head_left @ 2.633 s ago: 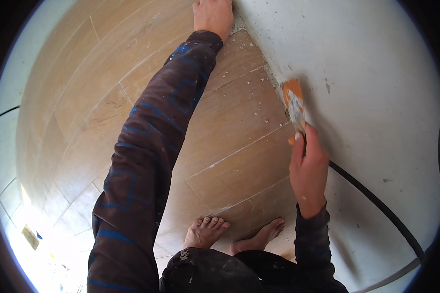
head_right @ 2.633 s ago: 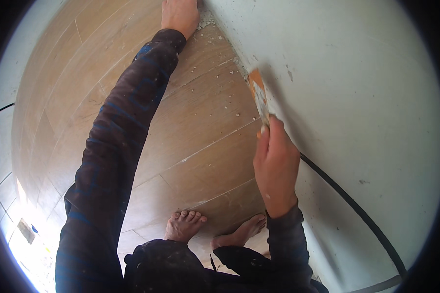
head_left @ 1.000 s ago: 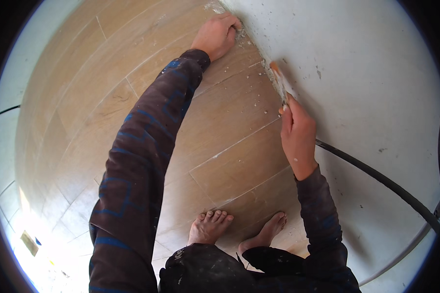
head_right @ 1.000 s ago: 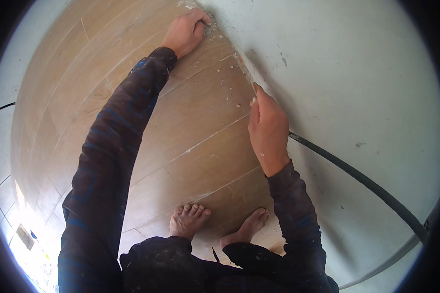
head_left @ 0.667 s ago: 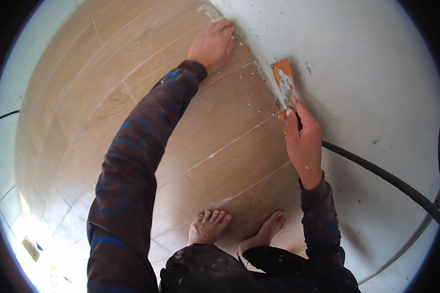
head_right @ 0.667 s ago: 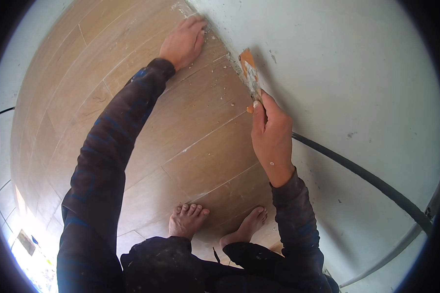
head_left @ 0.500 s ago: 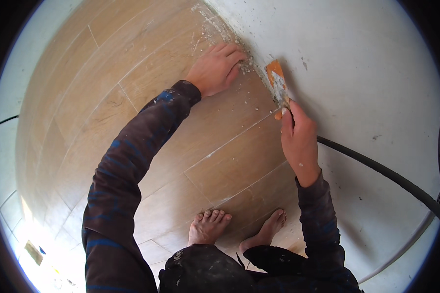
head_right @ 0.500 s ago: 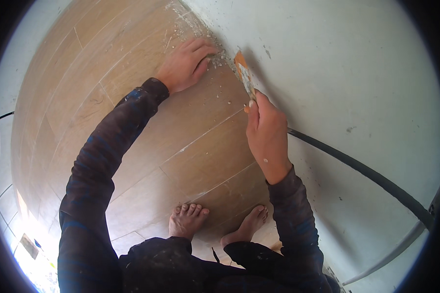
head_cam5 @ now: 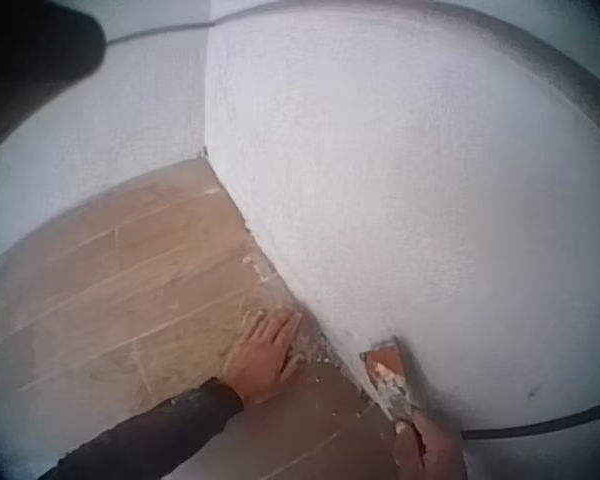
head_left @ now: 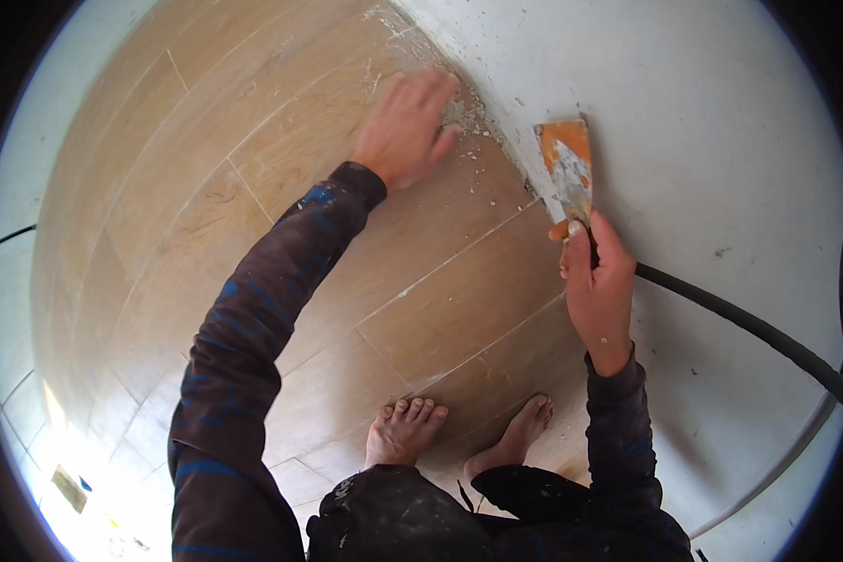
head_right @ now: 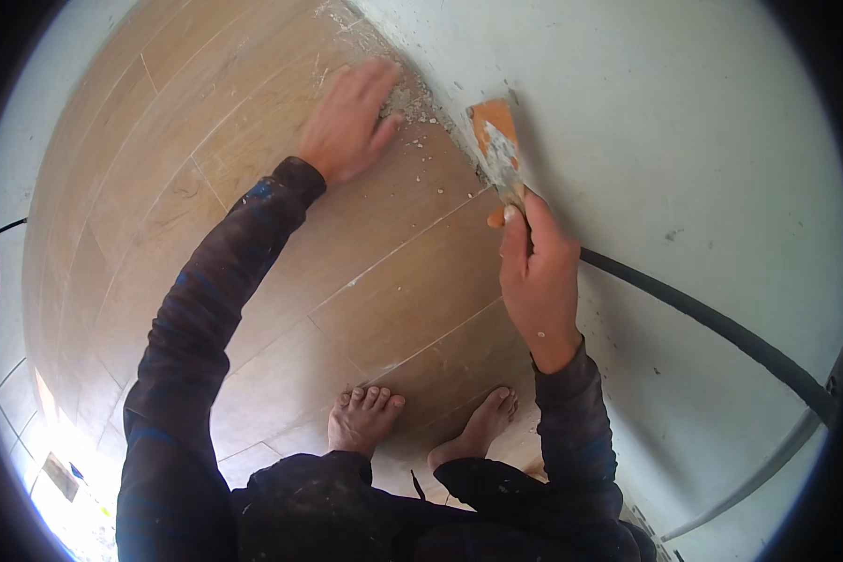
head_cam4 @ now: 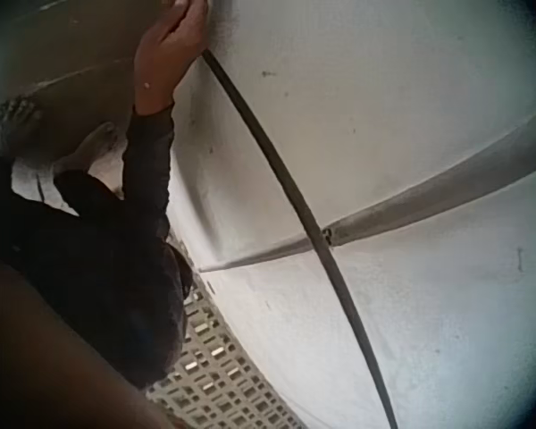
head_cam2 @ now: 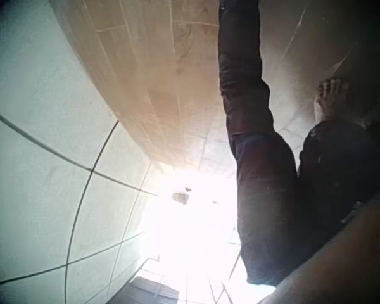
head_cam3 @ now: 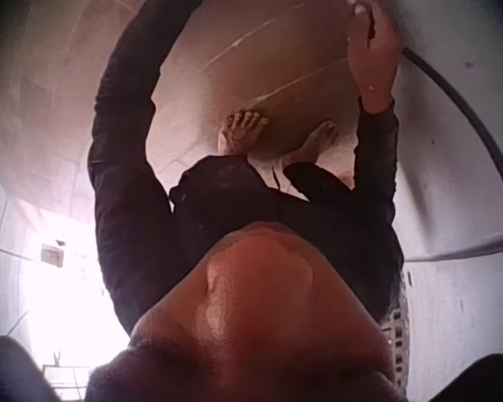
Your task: The person spreads a brown paste between floor tiles using a putty knife and scrapes excess dried material from the floor and wall base, eventually picking up small debris by hand.
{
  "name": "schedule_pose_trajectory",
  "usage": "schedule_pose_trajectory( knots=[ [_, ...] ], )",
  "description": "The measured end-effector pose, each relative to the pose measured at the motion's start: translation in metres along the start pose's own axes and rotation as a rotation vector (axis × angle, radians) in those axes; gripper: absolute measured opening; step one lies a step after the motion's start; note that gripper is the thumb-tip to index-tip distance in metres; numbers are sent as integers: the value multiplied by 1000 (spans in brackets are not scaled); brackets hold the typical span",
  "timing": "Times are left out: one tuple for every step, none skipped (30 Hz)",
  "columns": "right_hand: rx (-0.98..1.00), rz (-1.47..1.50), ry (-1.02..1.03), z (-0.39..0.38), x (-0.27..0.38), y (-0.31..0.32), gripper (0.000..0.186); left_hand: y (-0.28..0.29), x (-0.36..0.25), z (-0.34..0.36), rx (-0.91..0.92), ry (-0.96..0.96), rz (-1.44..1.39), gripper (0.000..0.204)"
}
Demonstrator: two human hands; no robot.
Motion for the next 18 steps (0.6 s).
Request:
schedule_pose_trajectory(
  knots=[
    [-8, 38, -1, -5, -2, 5, 23, 9, 14, 3, -103, 145, 131, 66],
    [-16, 76, -3, -11, -4, 9, 26, 8, 18, 7, -105, 142, 129, 66],
    [-21, 76, -3, -15, -4, 11, 26, 8, 28, 12, -136, 217, 154, 68],
    [-44, 103, -11, -20, -4, 14, 26, 8, 36, 14, -167, 291, 178, 70],
    [-67, 132, -20, -23, -5, 16, 26, 4, 35, 17, -167, 287, 178, 70],
    [-76, 133, -24, -26, -7, 20, 26, -3, 26, 24, -139, 223, 150, 71],
    [-66, 118, -28, -29, -9, 23, 26, -9, 16, 29, -111, 160, 125, 71],
    [-55, 105, -30, -31, -11, 25, 27, -12, 10, 28, -109, 152, 125, 71],
    [-66, 109, -31, -33, -14, 28, 27, -14, 2, 27, -104, 146, 127, 70],
    [-71, 97, -23, -35, -17, 29, 27, -14, -4, 25, -100, 141, 131, 69],
    [-75, 85, -15, -37, -18, 30, 27, -13, -8, 21, -101, 130, 134, 69],
    [-84, 89, -16, -38, -18, 32, 27, -13, -15, 17, -64, 82, 121, 67],
    [-79, 95, -18, -39, -18, 31, 27, -14, -22, 9, -22, 35, 107, 66],
    [-75, 101, -19, -40, -17, 29, 27, -15, -32, 1, -19, 27, 109, 66],
    [-84, 100, -23, -43, -17, 30, 27, -22, -48, -4, 14, 44, 77, 65],
    [-99, 107, -29, -44, -16, 32, 26, -28, -64, -7, 44, 60, 49, 64],
    [-106, 126, -28, -44, -12, 31, 26, -33, -81, -11, 41, 56, 64, 64],
    [-111, 126, -25, -46, -12, 32, 26, -44, -100, -13, 22, 109, 20, 65]
  ],
)
Point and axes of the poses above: each hand's wrist, its own z-axis towards the middle knuckle, its own y-axis out of the back of the hand, x = y × z, the point moved 7 cm from there along z, towards the middle knuckle, and after that the axes turned 12 degrees about z, right-handed, at the moved point
